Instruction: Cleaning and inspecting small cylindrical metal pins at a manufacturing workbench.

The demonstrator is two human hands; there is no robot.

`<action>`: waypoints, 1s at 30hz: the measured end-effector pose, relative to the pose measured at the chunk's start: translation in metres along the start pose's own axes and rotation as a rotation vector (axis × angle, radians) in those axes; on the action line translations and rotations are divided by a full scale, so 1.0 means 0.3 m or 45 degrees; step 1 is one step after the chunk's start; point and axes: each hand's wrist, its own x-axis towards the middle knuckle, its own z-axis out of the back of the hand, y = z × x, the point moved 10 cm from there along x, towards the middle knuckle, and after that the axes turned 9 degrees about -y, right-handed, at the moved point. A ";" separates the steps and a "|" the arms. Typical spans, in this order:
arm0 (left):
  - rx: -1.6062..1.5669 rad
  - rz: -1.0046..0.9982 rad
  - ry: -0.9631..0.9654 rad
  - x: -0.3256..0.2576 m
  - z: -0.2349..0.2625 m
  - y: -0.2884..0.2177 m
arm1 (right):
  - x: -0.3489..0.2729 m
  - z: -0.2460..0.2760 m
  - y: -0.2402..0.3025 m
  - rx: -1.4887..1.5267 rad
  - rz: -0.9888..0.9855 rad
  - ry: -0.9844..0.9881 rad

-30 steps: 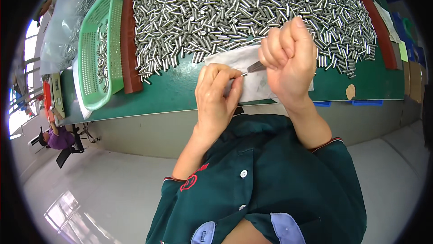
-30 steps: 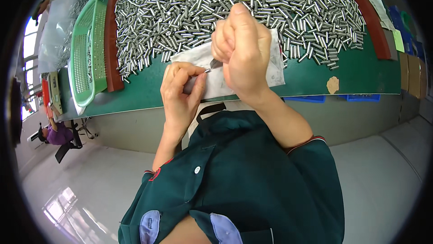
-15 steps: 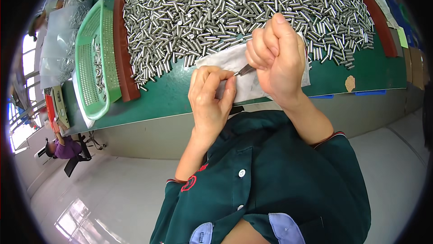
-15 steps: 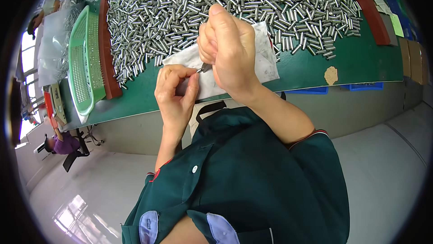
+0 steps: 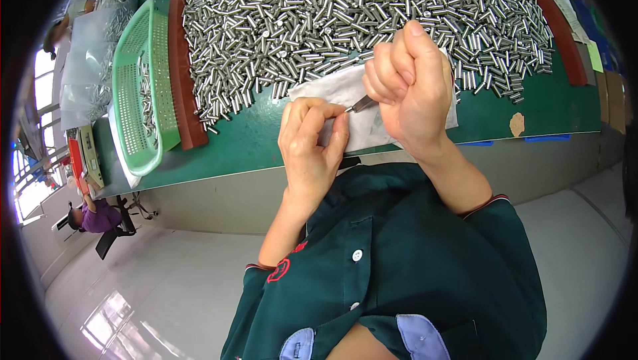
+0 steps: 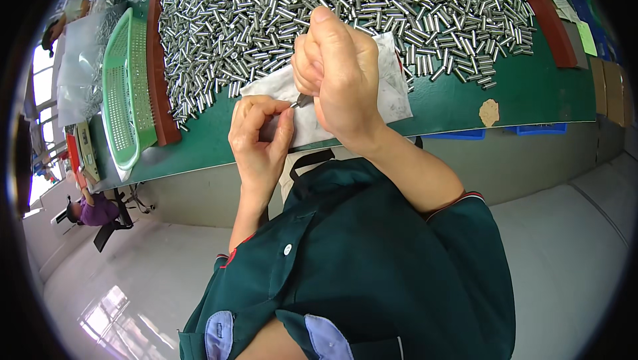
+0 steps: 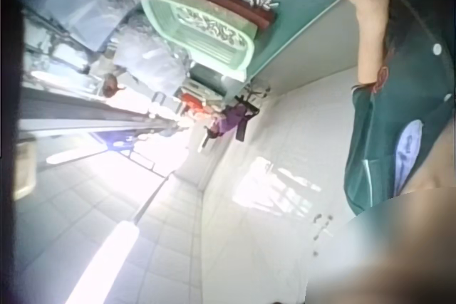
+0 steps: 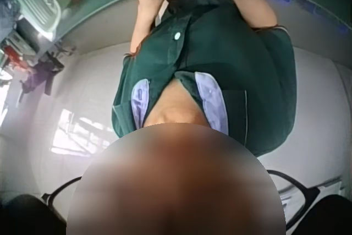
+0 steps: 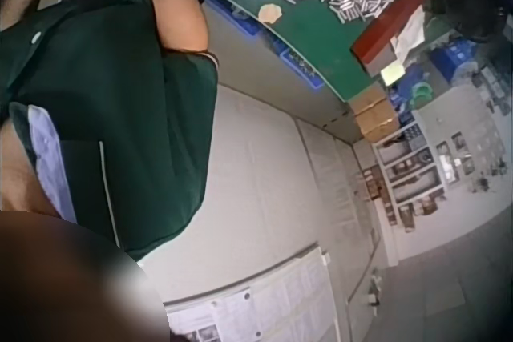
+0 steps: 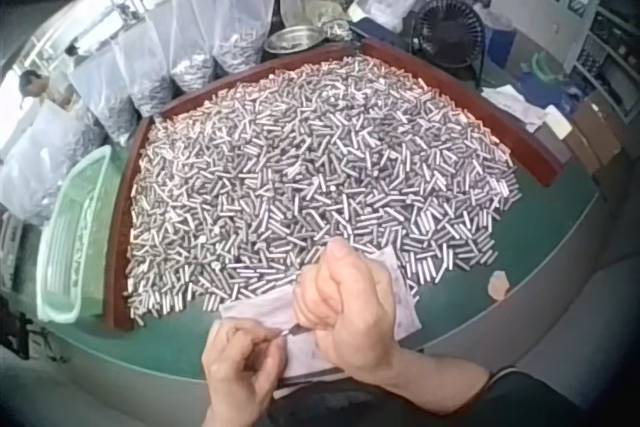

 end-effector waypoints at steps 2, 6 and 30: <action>-0.002 0.002 -0.008 0.000 0.008 -0.002 | -0.003 -0.008 -0.001 0.000 -0.008 0.002; -0.010 0.006 -0.011 0.002 0.009 -0.003 | -0.003 -0.007 -0.002 0.009 -0.008 -0.001; -0.006 -0.055 0.068 0.008 0.003 -0.020 | -0.042 -0.092 -0.007 -0.379 0.190 0.060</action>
